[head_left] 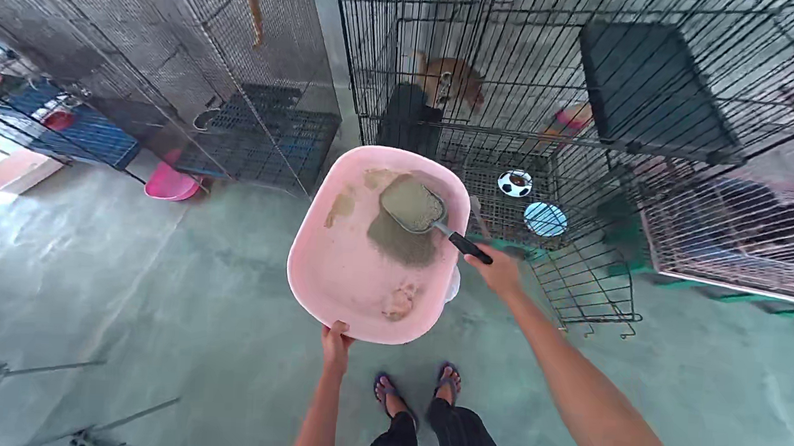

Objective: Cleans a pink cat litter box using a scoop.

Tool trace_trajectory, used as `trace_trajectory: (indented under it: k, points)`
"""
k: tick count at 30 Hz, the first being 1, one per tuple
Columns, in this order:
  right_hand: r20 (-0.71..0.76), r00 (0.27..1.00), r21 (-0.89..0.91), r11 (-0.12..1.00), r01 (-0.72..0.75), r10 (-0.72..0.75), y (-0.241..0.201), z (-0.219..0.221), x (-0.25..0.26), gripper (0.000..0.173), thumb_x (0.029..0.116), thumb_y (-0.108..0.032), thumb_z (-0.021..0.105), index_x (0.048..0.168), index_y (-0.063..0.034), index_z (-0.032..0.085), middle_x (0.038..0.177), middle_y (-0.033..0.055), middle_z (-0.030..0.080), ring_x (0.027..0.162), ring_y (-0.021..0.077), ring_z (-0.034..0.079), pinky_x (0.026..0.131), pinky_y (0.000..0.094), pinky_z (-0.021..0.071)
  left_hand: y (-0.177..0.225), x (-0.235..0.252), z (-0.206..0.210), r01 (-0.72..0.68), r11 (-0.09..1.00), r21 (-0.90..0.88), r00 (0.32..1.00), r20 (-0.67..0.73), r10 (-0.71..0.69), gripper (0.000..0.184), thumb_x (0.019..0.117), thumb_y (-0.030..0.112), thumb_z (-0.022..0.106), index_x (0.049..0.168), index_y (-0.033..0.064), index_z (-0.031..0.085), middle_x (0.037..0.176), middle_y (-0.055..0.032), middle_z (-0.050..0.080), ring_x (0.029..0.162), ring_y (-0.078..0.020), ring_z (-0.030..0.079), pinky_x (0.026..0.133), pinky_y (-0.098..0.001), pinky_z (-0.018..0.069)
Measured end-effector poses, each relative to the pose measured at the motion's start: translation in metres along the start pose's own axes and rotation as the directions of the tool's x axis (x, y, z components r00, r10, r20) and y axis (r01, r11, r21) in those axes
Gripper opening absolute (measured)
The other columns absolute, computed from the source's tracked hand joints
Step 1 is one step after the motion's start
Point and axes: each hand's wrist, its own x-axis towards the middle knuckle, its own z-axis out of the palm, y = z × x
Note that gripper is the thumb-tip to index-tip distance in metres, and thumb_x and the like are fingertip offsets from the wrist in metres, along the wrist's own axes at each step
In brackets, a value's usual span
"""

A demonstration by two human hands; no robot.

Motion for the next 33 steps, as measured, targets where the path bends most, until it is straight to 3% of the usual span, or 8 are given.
trace_trajectory:
  k: [6, 10, 14, 20, 24, 29, 33]
  points:
    - [0.012, 0.995, -0.023, 0.994, -0.104, 0.104, 0.035, 0.028, -0.037, 0.047, 0.1034, -0.038, 0.063, 0.142, -0.0098, 0.063, 0.126, 0.0249, 0.07, 0.119, 0.0457, 0.065, 0.101, 0.0666, 0.0454, -0.04, 0.012, 0.012, 0.189, 0.982, 0.005, 0.982, -0.03, -0.189, 0.023, 0.099, -0.002, 0.042, 0.121, 0.0003, 0.042, 0.084, -0.0116, 0.06, 0.066, -0.0162, 0.065, 0.061, -0.0301, 0.0584]
    - [0.061, 0.983, -0.035, 0.985, -0.171, 0.173, 0.049, 0.036, -0.045, 0.048, 0.1036, -0.038, 0.063, 0.142, -0.0094, 0.062, 0.125, 0.0252, 0.07, 0.118, 0.0459, 0.065, 0.101, 0.0667, 0.045, -0.065, 0.016, 0.011, 0.222, 0.975, -0.001, 0.974, -0.051, -0.221, 0.02, 0.0977, -0.004, 0.043, 0.118, -0.0004, 0.043, 0.084, -0.0118, 0.061, 0.065, -0.0173, 0.066, 0.061, -0.0315, 0.0597]
    - [0.125, 0.967, -0.086, 0.974, -0.211, 0.22, 0.06, 0.052, -0.048, 0.047, 0.1039, -0.039, 0.062, 0.143, -0.013, 0.062, 0.123, 0.0241, 0.07, 0.116, 0.045, 0.066, 0.099, 0.0662, 0.047, -0.085, 0.02, 0.008, 0.246, 0.969, 0.038, 0.968, -0.066, -0.243, 0.028, 0.0982, -0.005, 0.044, 0.126, -0.0017, 0.041, 0.088, -0.014, 0.06, 0.067, -0.0188, 0.066, 0.061, -0.0332, 0.0595]
    - [0.142, 0.95, -0.145, 0.956, -0.256, 0.276, 0.078, 0.069, -0.056, 0.047, 0.104, -0.04, 0.062, 0.144, -0.0147, 0.061, 0.122, 0.0222, 0.072, 0.115, 0.0442, 0.067, 0.097, 0.0652, 0.0487, -0.113, 0.022, 0.001, 0.3, 0.951, 0.068, 0.951, -0.097, -0.293, 0.032, 0.0972, -0.007, 0.046, 0.128, -0.0013, 0.04, 0.088, -0.0156, 0.059, 0.067, -0.0207, 0.066, 0.059, -0.0342, 0.0591]
    - [0.164, 0.93, -0.178, 0.938, -0.299, 0.327, 0.093, 0.079, -0.053, 0.048, 0.1042, -0.04, 0.061, 0.146, -0.0166, 0.06, 0.125, 0.0209, 0.071, 0.118, 0.043, 0.066, 0.098, 0.0643, 0.0487, -0.127, 0.023, -0.003, 0.337, 0.937, 0.089, 0.937, -0.129, -0.325, 0.028, 0.097, -0.007, 0.047, 0.124, -0.0019, 0.043, 0.086, -0.0155, 0.06, 0.065, -0.0208, 0.066, 0.057, -0.0336, 0.0593]
    - [0.18, 0.911, -0.228, 0.916, -0.329, 0.372, 0.113, 0.089, -0.043, 0.049, 0.1048, -0.042, 0.06, 0.148, -0.0183, 0.058, 0.13, 0.0189, 0.07, 0.121, 0.0411, 0.065, 0.1, 0.0633, 0.0484, -0.149, 0.03, -0.005, 0.359, 0.927, 0.108, 0.929, -0.141, -0.343, 0.036, 0.0971, -0.008, 0.047, 0.132, -0.0011, 0.039, 0.089, -0.0161, 0.058, 0.067, -0.0213, 0.065, 0.059, -0.0343, 0.0588]
    - [0.2, 0.904, -0.278, 0.906, -0.319, 0.379, 0.129, 0.1, -0.027, 0.048, 0.1053, -0.042, 0.058, 0.148, -0.0188, 0.058, 0.13, 0.0176, 0.07, 0.121, 0.0401, 0.065, 0.1, 0.0622, 0.0487, -0.17, 0.038, -0.01, 0.384, 0.917, 0.106, 0.917, -0.163, -0.365, 0.034, 0.0958, -0.009, 0.048, 0.128, -0.0018, 0.041, 0.088, -0.016, 0.058, 0.066, -0.0211, 0.065, 0.059, -0.0349, 0.0592]
